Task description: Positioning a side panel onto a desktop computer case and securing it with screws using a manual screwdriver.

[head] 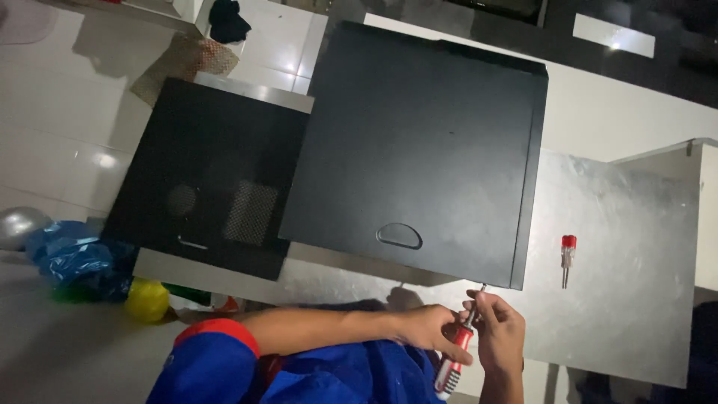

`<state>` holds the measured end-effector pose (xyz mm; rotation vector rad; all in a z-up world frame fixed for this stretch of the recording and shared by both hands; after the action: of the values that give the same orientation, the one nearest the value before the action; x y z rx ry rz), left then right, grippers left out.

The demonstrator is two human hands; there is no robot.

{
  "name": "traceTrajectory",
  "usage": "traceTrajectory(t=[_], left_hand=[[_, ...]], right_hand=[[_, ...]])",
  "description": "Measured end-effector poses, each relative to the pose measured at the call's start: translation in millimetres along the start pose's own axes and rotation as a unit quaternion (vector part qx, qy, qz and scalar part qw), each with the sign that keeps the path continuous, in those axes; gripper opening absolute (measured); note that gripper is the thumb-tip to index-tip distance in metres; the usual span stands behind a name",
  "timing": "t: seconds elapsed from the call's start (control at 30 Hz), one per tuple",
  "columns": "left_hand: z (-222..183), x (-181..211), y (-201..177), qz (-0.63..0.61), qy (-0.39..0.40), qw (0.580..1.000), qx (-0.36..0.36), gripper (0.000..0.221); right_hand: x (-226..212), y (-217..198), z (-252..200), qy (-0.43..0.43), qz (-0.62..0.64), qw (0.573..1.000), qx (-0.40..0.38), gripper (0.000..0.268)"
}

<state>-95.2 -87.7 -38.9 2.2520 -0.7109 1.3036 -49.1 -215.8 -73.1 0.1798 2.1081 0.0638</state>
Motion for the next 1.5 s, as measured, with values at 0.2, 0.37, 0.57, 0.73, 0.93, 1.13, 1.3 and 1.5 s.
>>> traceTrajectory(t=[0.2,0.37,0.57,0.73,0.93,1.13,1.3,1.5], left_hand=[[10,-4,5,0.106,-0.073,0.991,0.037,0.068],[22,-15,9,0.064,-0.010,0.998,0.010,0.055],[41,-61,37,-0.225,0.096,0.952,-0.184,0.046],[40,-49,27,-0.196,0.103,0.970,-0.098,0.025],[31,-28,10,-0.026,0.039,0.999,-0.004,0.043],[29,-39,10,-0.130,-0.029,0.991,0.025,0.052],[46,-52,32,-0.220,0.096,0.959,-0.149,0.047],[59,-69,34,-0.261,0.081,0.956,-0.107,0.028]], right_hand=[[-46,16,-24,-0.002,-0.189,0.977,0.094,0.021],[-57,20,-29,-0.013,-0.187,0.974,0.131,0.023],[-40,11,-16,-0.014,-0.129,0.989,0.074,0.027],[-22,5,-4,-0.020,-0.041,0.999,0.021,0.025],[-32,10,-11,0.005,-0.116,0.992,0.052,0.023],[-51,13,-22,-0.018,-0.157,0.983,0.097,0.021],[-39,10,-13,0.011,-0.094,0.994,0.058,0.020],[-8,-12,10,-0.018,-0.040,0.999,0.000,0.017]])
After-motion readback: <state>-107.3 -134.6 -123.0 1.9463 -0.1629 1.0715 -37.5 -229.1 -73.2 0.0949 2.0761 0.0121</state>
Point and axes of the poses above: each hand's wrist, its own z-axis towards the middle knuckle, its own y-axis out of the palm, x = y × z, the point moved 10 cm from there along z, towards the middle knuckle, and after that the axes turned 8 degrees about z, right-handed, at the moved point
